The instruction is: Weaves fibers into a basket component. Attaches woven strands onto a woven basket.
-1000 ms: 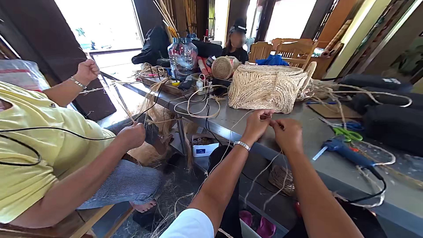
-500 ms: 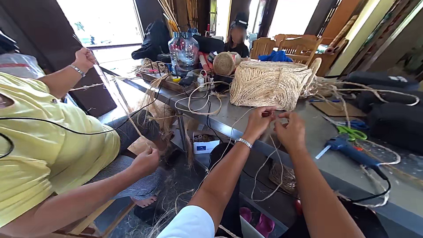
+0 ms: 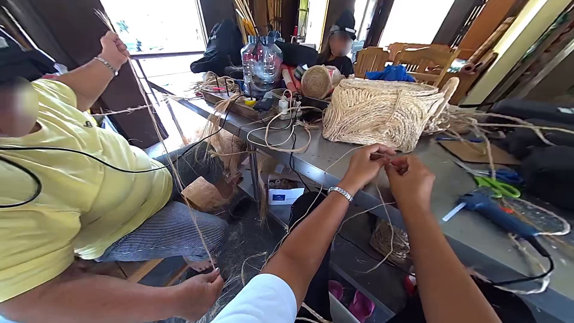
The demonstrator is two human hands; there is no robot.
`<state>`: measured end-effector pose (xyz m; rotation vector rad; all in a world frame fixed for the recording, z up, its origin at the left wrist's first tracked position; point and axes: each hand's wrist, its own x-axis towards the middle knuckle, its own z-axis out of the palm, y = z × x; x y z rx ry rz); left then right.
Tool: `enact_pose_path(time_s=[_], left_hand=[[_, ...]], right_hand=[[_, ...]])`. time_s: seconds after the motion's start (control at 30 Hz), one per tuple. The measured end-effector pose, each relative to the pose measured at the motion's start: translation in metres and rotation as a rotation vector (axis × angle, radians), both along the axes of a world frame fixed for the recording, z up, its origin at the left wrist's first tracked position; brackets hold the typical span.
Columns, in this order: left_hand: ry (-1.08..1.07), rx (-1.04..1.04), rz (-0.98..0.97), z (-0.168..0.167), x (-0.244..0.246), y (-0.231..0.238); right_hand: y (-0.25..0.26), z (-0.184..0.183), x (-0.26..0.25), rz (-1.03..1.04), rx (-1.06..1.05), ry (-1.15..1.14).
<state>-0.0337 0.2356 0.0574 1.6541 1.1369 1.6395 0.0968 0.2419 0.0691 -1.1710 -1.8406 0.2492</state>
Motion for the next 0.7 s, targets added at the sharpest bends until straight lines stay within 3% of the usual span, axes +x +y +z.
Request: enact_pose_path(time_s=[0.7], left_hand=[[0.080, 0.032, 0.079, 0.0032, 0.0005, -0.0006]], right_hand=[[-0.0068, 0.0026, -0.0030, -0.049, -0.010, -0.017]])
